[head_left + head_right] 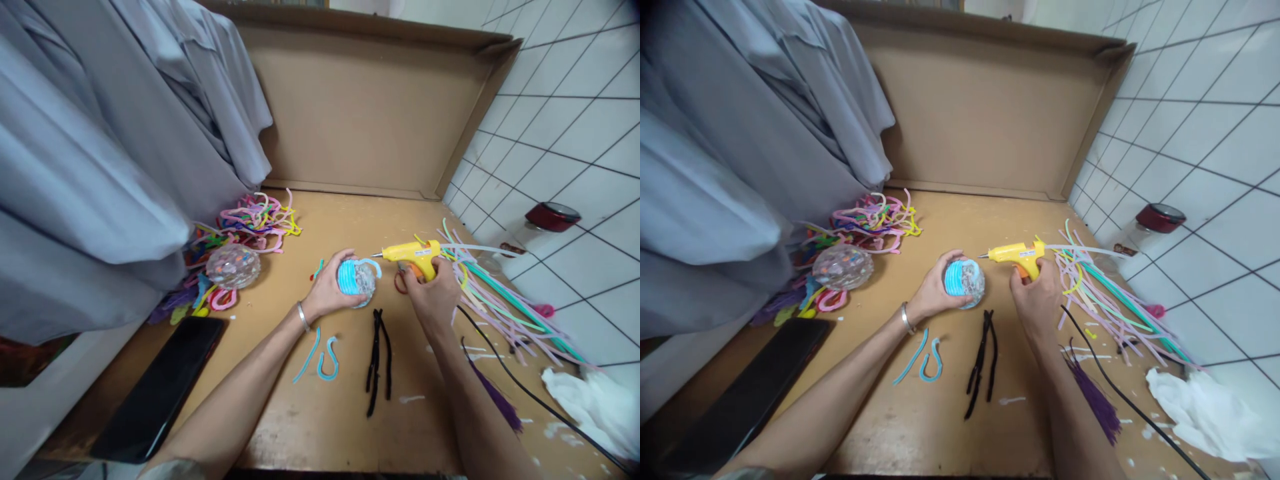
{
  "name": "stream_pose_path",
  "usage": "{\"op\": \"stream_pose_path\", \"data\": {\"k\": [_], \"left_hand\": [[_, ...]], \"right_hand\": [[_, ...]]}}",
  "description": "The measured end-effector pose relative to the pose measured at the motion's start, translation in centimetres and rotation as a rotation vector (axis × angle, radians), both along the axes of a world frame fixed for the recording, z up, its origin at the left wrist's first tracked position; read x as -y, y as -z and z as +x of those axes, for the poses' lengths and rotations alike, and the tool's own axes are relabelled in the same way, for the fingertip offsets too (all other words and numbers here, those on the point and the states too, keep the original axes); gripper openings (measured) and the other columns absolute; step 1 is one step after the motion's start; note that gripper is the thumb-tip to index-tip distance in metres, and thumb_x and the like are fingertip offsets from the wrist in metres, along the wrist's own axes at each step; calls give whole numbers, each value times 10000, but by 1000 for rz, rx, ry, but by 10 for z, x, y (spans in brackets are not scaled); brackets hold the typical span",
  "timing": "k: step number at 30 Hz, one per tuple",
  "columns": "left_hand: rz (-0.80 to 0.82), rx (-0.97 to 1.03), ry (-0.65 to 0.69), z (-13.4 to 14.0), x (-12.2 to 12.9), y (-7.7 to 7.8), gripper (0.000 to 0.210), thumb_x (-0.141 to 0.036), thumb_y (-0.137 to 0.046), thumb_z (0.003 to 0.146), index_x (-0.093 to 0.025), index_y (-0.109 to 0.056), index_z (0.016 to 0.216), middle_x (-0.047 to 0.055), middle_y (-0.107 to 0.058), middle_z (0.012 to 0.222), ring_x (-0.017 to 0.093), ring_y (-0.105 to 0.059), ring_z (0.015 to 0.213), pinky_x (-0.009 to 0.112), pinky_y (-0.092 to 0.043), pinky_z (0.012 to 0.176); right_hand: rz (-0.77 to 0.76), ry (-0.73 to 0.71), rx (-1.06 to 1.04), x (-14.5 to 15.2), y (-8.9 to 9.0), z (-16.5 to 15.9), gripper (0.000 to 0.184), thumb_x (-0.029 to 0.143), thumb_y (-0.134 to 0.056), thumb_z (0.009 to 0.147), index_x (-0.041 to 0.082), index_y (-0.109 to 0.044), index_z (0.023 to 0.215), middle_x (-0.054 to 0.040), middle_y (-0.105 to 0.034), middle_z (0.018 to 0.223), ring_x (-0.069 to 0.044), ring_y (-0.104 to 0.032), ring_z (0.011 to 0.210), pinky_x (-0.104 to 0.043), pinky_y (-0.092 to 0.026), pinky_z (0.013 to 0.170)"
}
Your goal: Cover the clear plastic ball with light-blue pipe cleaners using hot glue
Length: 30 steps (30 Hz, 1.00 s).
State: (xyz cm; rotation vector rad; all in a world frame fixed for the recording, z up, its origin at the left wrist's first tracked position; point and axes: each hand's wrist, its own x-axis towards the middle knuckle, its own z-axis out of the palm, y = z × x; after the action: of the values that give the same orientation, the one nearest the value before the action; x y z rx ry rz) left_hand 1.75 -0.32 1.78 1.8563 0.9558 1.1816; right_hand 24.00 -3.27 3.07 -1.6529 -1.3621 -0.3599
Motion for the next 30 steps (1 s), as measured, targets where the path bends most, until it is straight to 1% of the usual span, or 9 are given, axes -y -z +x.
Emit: {"op": "stream_pose_path", "data": {"k": [4,9,12,19,24,26,27,28,30], "left_hand": [[1,12,0,0,-2,4,905,-289,-887,546,-196,-444,1329,129,-618,1293,306,-590,1238,483,-438,1111],[0,27,-3,1,-1,6,877,-288,-892,541,-202,-454,1296,122,-611,1290,302,-598,1229,493,-446,1106],[2,21,-10,1,0,5,854,-284,-890,544,-207,-460,1278,113,-612,1286,295,-602,1221,488,-451,1101],[7,-11,-23,1,2,1,782,-284,-885,552,-202,-496,1226,91,-621,1244,274,-615,1179,437,-487,1056],[20,-21,-26,2,3,1,775,-302,-886,550,-204,-503,1218,80,-623,1232,266,-620,1166,418,-498,1040],[25,-27,-28,2,3,1,772,-297,-883,550,-206,-501,1215,78,-628,1225,267,-624,1158,423,-500,1037],[26,-29,-28,2,3,1,771,-294,-882,550,-209,-500,1214,78,-630,1224,268,-625,1156,426,-501,1037],[27,-30,-29,2,2,1,770,-293,-881,550,-210,-501,1214,78,-631,1223,269,-625,1155,428,-502,1037],[29,-33,-28,2,3,1,764,-292,-877,552,-209,-503,1213,81,-634,1221,273,-627,1152,430,-505,1035]], "right_hand": [[-53,76,66,-8,15,11,341,486,-585,798,183,-559,951,-106,-593,910,-266,-552,857,-394,-465,740],[-107,112,136,-15,39,20,286,499,-561,828,213,-554,832,-81,-570,789,-233,-525,712,-340,-406,605],[-123,138,190,-18,48,26,290,505,-578,818,218,-550,786,-72,-566,739,-217,-511,649,-320,-363,554],[-241,223,299,-23,55,31,325,487,-557,825,165,-587,787,-104,-607,737,-215,-534,636,-310,-337,549],[-297,259,398,-15,44,22,384,517,-564,837,135,-606,840,-151,-628,790,-262,-558,722,-353,-368,623],[-261,217,420,-12,36,16,362,483,-556,860,127,-614,890,-172,-639,846,-290,-565,798,-389,-389,689],[-223,159,411,-10,31,12,328,445,-542,878,130,-620,923,-169,-647,880,-292,-568,833,-399,-398,721],[-171,70,388,-9,26,7,293,406,-525,897,138,-625,959,-157,-656,910,-286,-573,861,-402,-408,751],[-52,-176,311,-5,17,-6,248,365,-502,931,169,-633,1009,-120,-674,939,-260,-592,894,-392,-438,794]]}}
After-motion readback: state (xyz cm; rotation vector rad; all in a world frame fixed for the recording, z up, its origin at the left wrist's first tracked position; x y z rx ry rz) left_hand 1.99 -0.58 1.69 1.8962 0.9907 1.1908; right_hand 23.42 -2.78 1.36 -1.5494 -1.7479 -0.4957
